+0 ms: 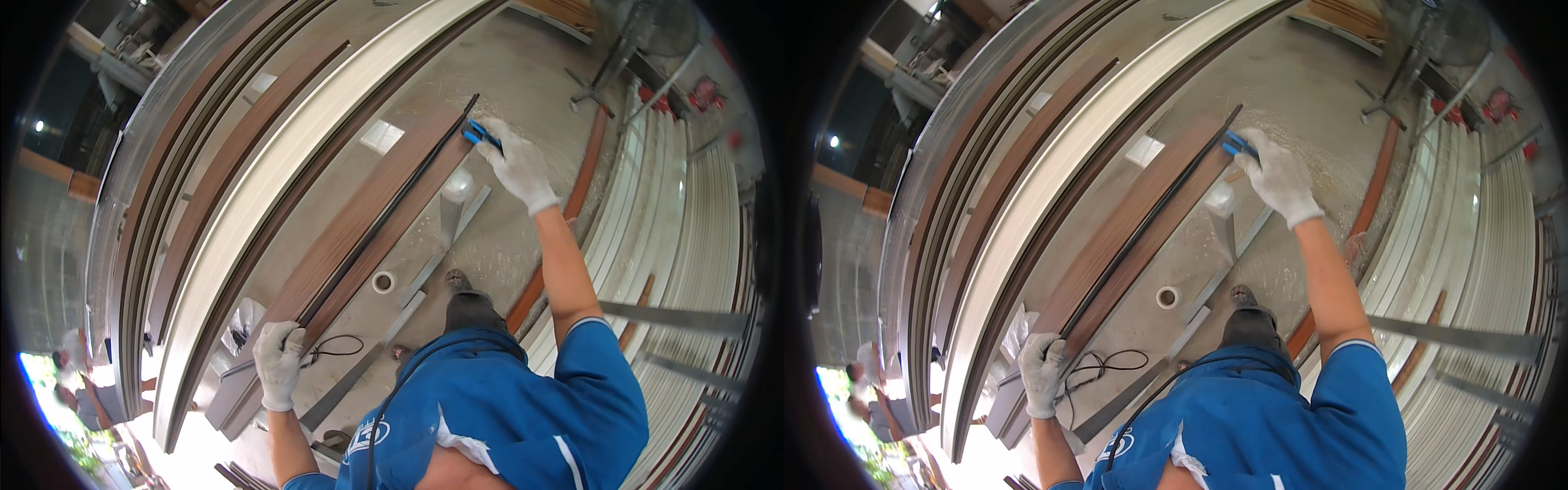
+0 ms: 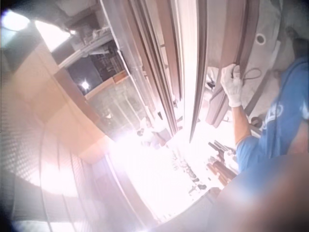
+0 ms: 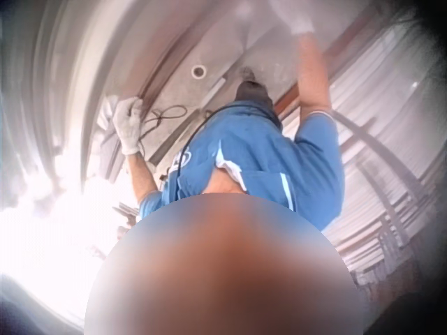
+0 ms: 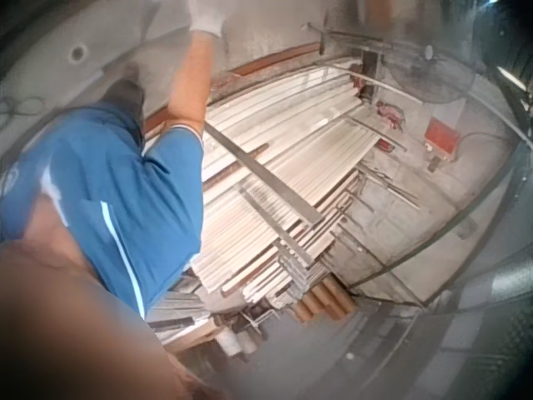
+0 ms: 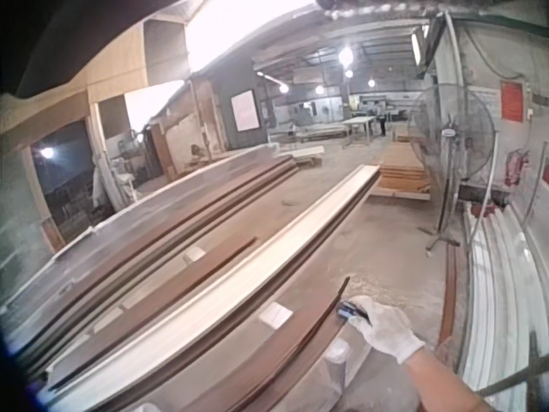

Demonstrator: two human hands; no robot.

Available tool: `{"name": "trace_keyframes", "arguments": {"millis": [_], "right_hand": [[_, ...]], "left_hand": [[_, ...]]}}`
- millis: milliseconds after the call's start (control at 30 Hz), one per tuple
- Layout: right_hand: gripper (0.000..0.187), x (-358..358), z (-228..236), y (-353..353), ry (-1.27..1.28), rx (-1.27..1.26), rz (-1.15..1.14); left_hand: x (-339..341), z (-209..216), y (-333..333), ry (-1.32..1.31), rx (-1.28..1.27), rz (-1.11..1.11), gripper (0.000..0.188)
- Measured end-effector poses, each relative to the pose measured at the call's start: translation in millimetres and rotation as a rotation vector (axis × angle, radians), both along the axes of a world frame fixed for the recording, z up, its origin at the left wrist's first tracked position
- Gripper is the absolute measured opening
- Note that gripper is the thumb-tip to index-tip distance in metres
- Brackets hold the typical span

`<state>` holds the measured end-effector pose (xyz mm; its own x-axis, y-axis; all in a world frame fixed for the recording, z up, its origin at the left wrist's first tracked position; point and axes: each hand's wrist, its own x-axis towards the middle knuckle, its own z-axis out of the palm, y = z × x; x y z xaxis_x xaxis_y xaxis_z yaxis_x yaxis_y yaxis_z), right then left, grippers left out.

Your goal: The person inserts a black rubber seal strip into a groove along the edge of long wooden planks using a blue-handled tool. They repeatedly position the strip, press it into place, and move to the next plank.

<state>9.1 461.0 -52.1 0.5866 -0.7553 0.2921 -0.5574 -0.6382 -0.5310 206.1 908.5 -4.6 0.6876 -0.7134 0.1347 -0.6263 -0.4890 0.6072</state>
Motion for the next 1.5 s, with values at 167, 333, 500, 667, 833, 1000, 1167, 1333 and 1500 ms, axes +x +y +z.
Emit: {"name": "trace_keyframes", "arguments": {"millis": [167, 333, 500, 667, 833, 1000, 1167, 1333, 1500], "right_hand": [[0.034, 26, 13, 17, 0.228, -0.045, -0.255], [0.025, 46, 26, 31, 0.321, -0.091, -0.354], [0.026, 57, 31, 28, 0.409, -0.142, -0.419], [0.024, 65, 30, 36, 0.430, -0.148, -0.443], [0.026, 78, 38, 80, 0.460, -0.125, -0.434], [0.025, 89, 41, 153, 0.453, -0.091, -0.418], [0.025, 101, 44, 231, 0.484, -0.144, -0.378], [0.024, 109, 49, 317, 0.483, -0.128, -0.254], [0.031, 113, 43, 389, 0.500, -0.154, -0.155]], "left_hand": [[-3, -9, 17, -0.214, 0.103, -0.168, 0.018], [18, -4, 30, -0.380, 0.104, -0.302, 0.018], [49, -1, 29, -0.104, 0.108, -0.480, 0.019], [58, -7, 28, -0.101, 0.052, -0.522, 0.017], [61, -11, 31, -0.130, 0.034, -0.554, 0.015], [63, -15, 34, -0.171, -0.052, -0.567, 0.016], [62, -23, 38, -0.195, -0.104, -0.545, 0.016], [64, -28, 43, -0.177, -0.091, -0.539, 0.016], [63, -33, 44, -0.206, -0.099, -0.518, 0.018]]}}
